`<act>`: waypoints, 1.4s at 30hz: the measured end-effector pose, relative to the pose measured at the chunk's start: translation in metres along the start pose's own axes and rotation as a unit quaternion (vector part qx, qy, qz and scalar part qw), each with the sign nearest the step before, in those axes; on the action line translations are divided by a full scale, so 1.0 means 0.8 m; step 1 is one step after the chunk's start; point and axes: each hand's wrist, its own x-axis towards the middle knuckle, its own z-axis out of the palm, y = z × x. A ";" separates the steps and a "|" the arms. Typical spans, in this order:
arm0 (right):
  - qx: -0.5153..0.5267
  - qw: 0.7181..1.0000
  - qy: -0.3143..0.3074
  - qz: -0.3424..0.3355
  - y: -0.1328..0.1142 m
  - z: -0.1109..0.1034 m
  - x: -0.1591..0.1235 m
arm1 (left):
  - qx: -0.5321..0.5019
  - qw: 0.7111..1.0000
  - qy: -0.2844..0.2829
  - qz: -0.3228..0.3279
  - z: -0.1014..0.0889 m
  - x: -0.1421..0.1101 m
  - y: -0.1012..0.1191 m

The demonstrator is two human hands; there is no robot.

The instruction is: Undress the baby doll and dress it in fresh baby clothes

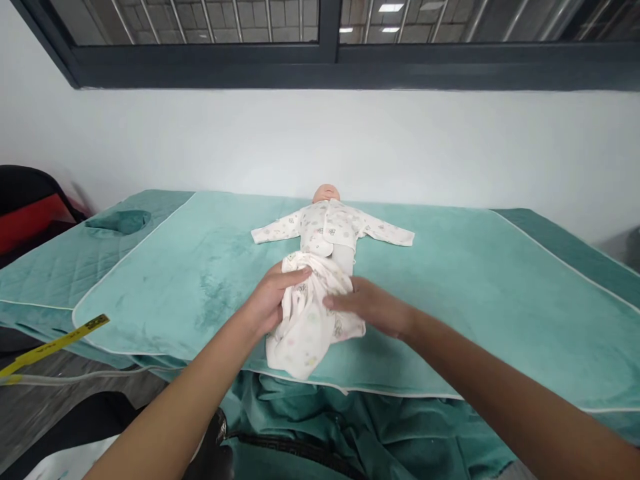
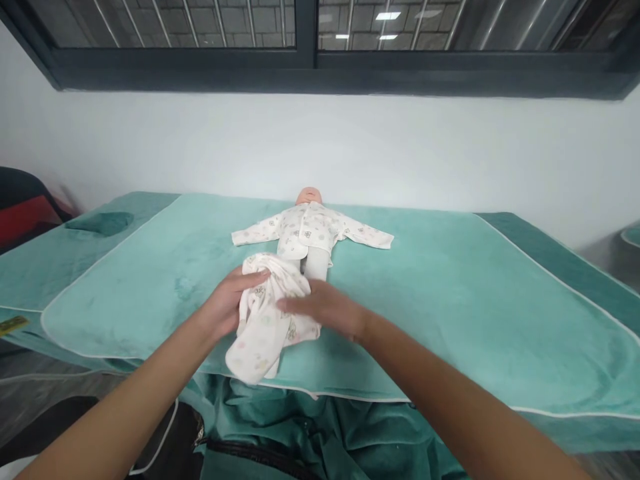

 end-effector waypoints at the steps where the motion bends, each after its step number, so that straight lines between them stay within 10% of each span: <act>1: -0.001 1.000 -0.016 0.018 0.013 0.003 -0.007 | -0.004 1.000 0.000 -0.027 -0.001 -0.004 -0.007; 8: -0.013 0.998 0.056 0.037 0.093 0.024 -0.054 | 0.123 0.961 -0.045 -0.244 -0.009 -0.039 -0.029; 17: -0.228 0.904 0.362 -0.012 0.124 0.004 -0.034 | 0.404 0.909 -0.038 -0.093 0.013 -0.001 -0.039; 22: -0.232 0.906 0.354 0.001 0.124 -0.005 -0.022 | 0.471 0.878 -0.054 -0.069 0.019 0.016 -0.036; 33: 0.074 0.956 0.277 -0.065 0.122 -0.011 -0.018 | 0.328 0.935 -0.076 -0.112 0.021 0.025 -0.037; 42: 0.211 0.931 0.285 -0.089 0.108 -0.012 -0.001 | 0.219 0.960 -0.128 -0.119 0.007 0.023 -0.029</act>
